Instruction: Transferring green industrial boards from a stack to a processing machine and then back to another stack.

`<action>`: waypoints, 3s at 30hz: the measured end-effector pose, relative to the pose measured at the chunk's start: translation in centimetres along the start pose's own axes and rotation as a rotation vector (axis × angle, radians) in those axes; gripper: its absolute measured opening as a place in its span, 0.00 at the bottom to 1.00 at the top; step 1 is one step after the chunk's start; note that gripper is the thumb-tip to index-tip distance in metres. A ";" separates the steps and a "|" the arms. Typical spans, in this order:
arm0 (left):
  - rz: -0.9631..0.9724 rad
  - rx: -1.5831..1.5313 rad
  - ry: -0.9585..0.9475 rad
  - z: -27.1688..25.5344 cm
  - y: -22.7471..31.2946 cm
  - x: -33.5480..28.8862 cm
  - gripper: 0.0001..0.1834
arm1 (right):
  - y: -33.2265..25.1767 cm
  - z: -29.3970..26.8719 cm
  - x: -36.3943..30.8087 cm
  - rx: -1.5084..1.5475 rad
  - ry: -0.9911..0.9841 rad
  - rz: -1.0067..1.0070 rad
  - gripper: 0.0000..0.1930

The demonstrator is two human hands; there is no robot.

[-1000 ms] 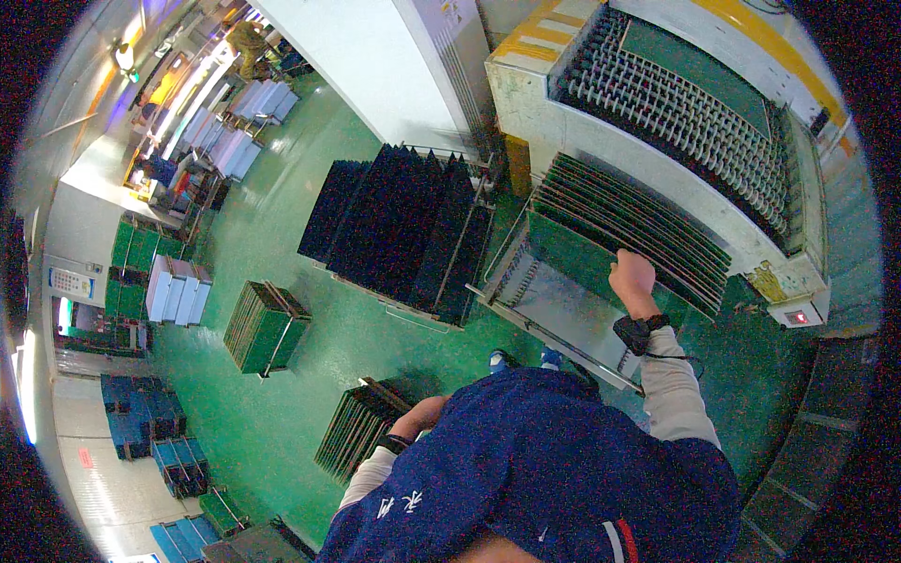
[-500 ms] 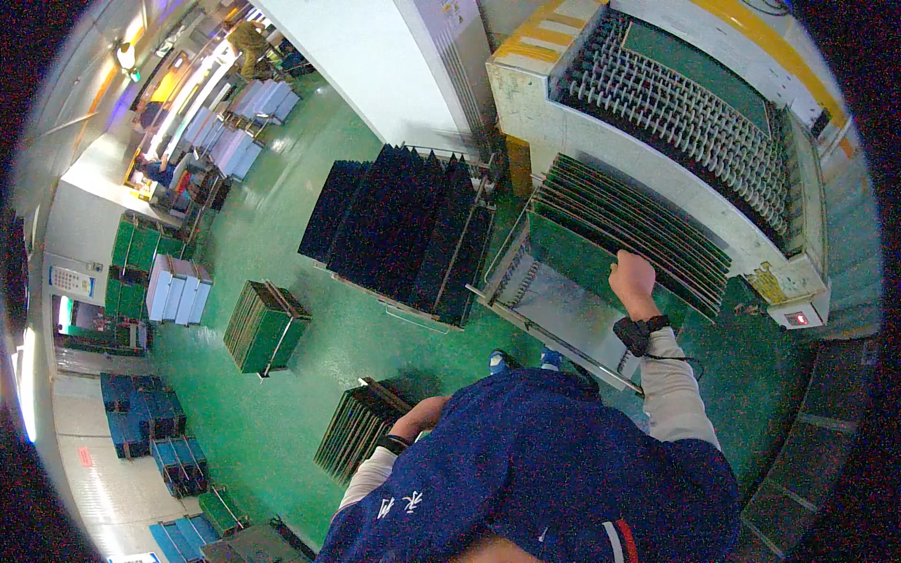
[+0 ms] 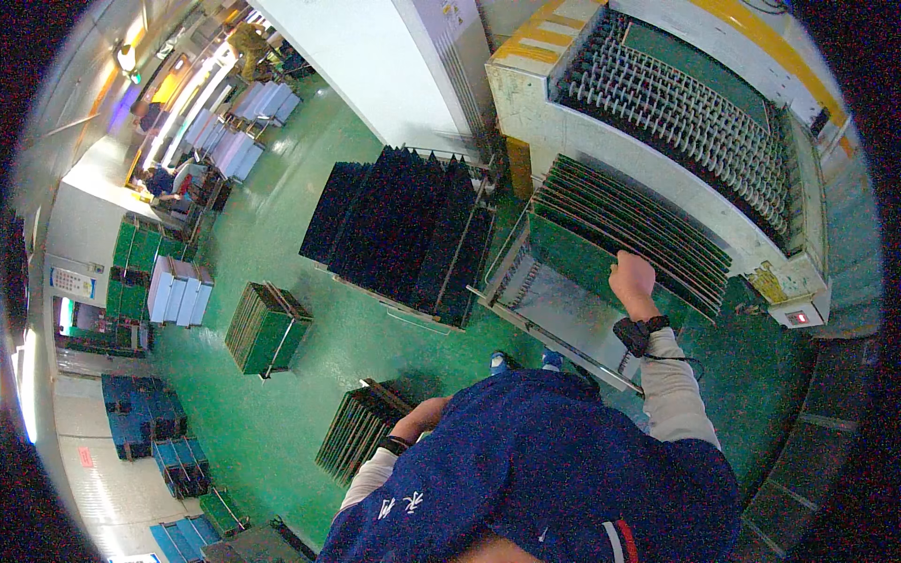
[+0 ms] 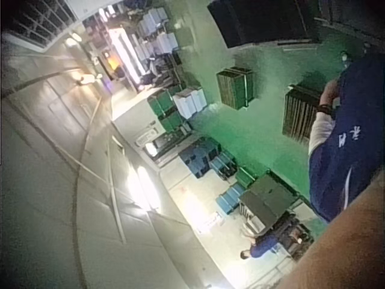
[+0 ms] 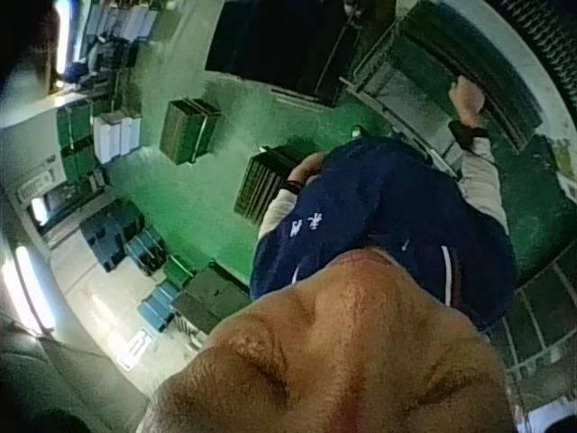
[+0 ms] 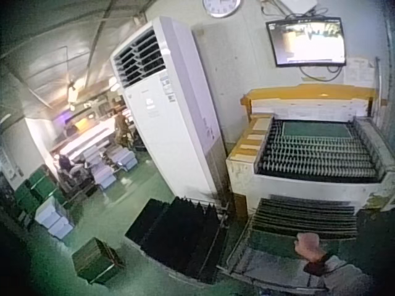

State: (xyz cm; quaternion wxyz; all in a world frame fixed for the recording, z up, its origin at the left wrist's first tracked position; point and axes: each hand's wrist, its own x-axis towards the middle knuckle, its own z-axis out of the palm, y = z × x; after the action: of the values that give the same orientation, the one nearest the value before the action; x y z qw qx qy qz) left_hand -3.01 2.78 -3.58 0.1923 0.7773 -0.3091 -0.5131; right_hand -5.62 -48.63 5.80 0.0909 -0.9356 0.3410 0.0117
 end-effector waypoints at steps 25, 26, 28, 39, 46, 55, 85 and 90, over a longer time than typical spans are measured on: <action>0.082 0.004 0.044 0.0 0.1 -0.4 0.28 | 0.0 0.1 -0.1 -0.001 0.021 -0.018 0.10; 0.083 -0.002 0.042 0.2 -0.2 -0.3 0.28 | 0.0 0.1 -0.1 -0.001 0.020 -0.018 0.10; 0.079 -0.001 0.041 0.5 -0.6 -0.1 0.28 | 0.1 0.2 -0.1 -0.002 0.020 -0.025 0.10; 0.094 0.032 0.069 1.7 -2.5 0.9 0.27 | 0.3 0.5 0.0 -0.009 0.023 -0.034 0.10; 0.086 0.016 0.058 1.7 -2.7 1.0 0.28 | 0.4 0.7 0.1 -0.005 0.033 -0.038 0.10; 0.039 0.028 0.028 -0.1 0.3 0.1 0.28 | 0.9 1.4 0.2 0.031 0.080 -0.065 0.10; 0.038 -0.101 0.049 -0.4 0.3 -0.7 0.28 | 1.0 0.2 0.1 0.071 -0.008 -0.101 0.10; -0.029 0.024 -0.009 -1.5 1.8 -0.5 0.28 | -0.5 -7.5 -1.2 0.070 0.043 -0.127 0.11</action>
State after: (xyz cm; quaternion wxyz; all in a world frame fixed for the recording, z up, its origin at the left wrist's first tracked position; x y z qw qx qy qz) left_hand -2.26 1.82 -1.52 0.1741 0.7816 -0.3048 -0.5157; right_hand -6.56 -48.85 13.39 0.1167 -0.9516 0.2831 -0.0261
